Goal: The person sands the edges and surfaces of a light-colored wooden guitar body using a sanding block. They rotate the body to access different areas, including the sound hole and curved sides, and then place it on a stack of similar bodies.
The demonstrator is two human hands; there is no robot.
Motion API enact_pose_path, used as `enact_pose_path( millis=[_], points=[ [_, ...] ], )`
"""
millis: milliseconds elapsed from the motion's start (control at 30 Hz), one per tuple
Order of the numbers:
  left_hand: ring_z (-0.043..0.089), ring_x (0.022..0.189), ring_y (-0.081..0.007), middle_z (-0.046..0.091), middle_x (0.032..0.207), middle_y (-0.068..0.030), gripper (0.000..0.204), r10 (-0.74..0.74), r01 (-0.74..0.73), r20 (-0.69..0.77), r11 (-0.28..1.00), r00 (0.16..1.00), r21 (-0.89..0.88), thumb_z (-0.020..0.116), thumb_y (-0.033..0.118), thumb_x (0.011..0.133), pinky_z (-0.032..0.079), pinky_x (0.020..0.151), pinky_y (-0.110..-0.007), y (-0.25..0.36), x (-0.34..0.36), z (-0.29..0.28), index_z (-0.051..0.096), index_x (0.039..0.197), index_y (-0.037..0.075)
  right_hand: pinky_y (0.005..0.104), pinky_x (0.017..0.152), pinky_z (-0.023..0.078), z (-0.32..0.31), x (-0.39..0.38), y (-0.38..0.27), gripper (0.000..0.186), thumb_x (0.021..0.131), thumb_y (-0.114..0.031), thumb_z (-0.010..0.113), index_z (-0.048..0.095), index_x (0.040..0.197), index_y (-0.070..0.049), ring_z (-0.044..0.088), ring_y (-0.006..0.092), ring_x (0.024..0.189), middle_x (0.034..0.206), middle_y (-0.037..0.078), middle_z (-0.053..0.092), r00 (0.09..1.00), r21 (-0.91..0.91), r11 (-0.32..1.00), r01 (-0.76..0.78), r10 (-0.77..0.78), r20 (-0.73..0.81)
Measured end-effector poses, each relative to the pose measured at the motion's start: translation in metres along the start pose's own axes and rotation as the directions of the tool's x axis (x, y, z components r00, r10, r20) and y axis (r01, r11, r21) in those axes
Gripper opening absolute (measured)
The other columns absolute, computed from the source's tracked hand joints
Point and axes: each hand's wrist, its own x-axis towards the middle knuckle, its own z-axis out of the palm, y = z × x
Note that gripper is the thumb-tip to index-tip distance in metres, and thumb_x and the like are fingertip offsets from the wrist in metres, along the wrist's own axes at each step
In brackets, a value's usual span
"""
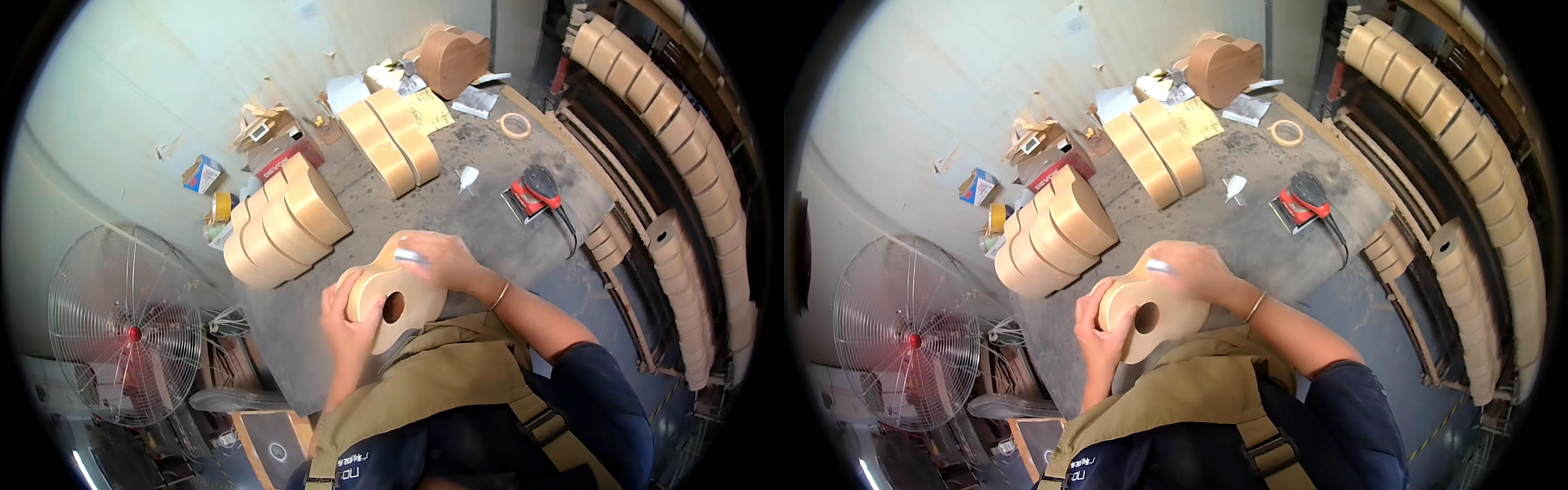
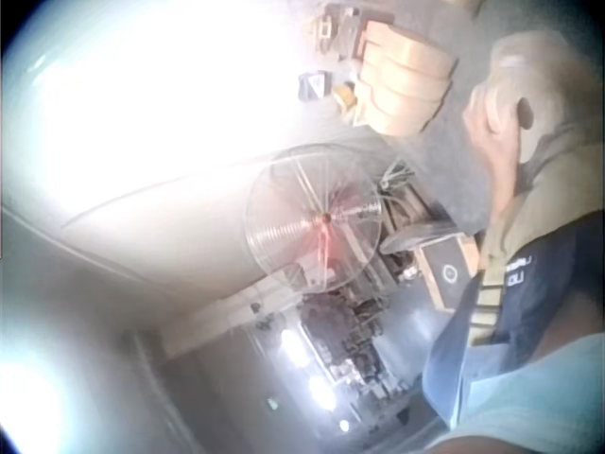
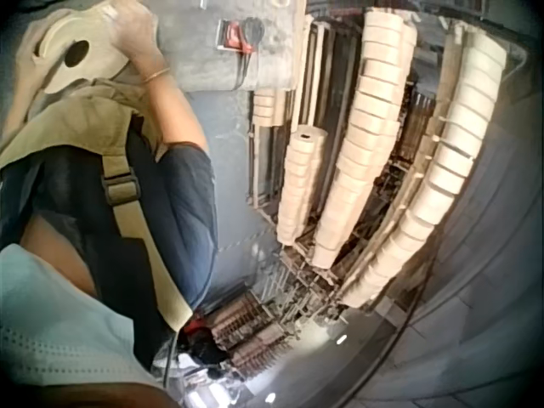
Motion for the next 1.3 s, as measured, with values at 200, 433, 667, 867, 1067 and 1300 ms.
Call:
enact_pose_path(
  millis=[200,433,667,867,1067,1300],
  points=[
    [0.070,0.110,-0.0319,0.068,0.122,-0.0140,0.057,0.008,-0.008,-0.039,1.000,0.999,0.016,0.092,0.013,0.076,0.058,0.095,-0.043,-0.006,0.003,0.003,0.076,0.131,0.012,0.0433,0.087,0.062,0.018,-0.007,0.004,0.033,0.096,-0.023,0.076,0.074,0.123,-0.003,0.075,0.0384,0.104,0.124,0.018,0.075,0.970,-0.107,0.974,-0.198,0.180,-0.163],
    [0.069,0.111,-0.0361,0.066,0.122,-0.0129,0.056,0.013,0.002,-0.099,0.988,0.995,0.152,0.088,0.018,0.078,0.057,0.094,-0.044,0.007,0.001,0.016,0.074,0.132,0.014,0.0429,0.087,0.062,0.042,-0.004,-0.069,0.040,0.096,-0.017,0.077,0.069,0.132,-0.002,0.075,0.0369,0.105,0.128,0.022,0.073,0.962,0.110,0.985,-0.134,0.156,-0.224],
    [0.068,0.109,-0.0331,0.067,0.119,-0.0137,0.054,0.003,0.011,-0.131,0.994,0.991,0.106,0.084,0.013,0.079,0.056,0.094,-0.042,0.010,0.003,0.023,0.074,0.132,0.009,0.0436,0.086,0.060,0.043,-0.001,-0.063,0.036,0.099,-0.019,0.074,0.069,0.132,-0.005,0.075,0.0368,0.102,0.120,0.017,0.075,0.938,0.202,0.959,-0.200,0.247,-0.242],
    [0.068,0.110,-0.0358,0.065,0.120,-0.0146,0.058,0.013,-0.003,-0.129,0.997,0.991,0.077,0.087,0.016,0.077,0.056,0.095,-0.045,0.008,0.000,0.025,0.074,0.133,0.015,0.0430,0.088,0.060,0.042,-0.005,-0.073,0.034,0.102,-0.018,0.069,0.069,0.132,-0.002,0.074,0.0365,0.103,0.119,0.017,0.076,0.921,0.317,0.912,-0.260,0.333,-0.203],
    [0.067,0.110,-0.0317,0.069,0.119,-0.0137,0.061,-0.011,0.024,-0.111,0.994,0.994,0.110,0.091,0.012,0.076,0.055,0.099,-0.043,0.002,0.000,0.016,0.074,0.135,0.011,0.0440,0.093,0.061,0.047,-0.018,-0.027,0.044,0.098,-0.017,0.075,0.065,0.140,-0.004,0.074,0.0399,0.108,0.130,0.020,0.072,0.961,0.065,0.988,-0.139,0.151,-0.233],
    [0.067,0.112,-0.0308,0.071,0.120,-0.0141,0.059,0.070,-0.061,-0.088,0.993,0.994,0.098,0.092,0.012,0.077,0.055,0.099,-0.042,-0.003,-0.005,0.009,0.075,0.133,0.009,0.0455,0.093,0.060,0.019,0.004,0.044,0.040,0.096,-0.024,0.077,0.071,0.132,-0.007,0.074,0.0372,0.110,0.124,0.015,0.075,0.883,-0.088,0.879,-0.468,0.461,-0.090]
  ],
)
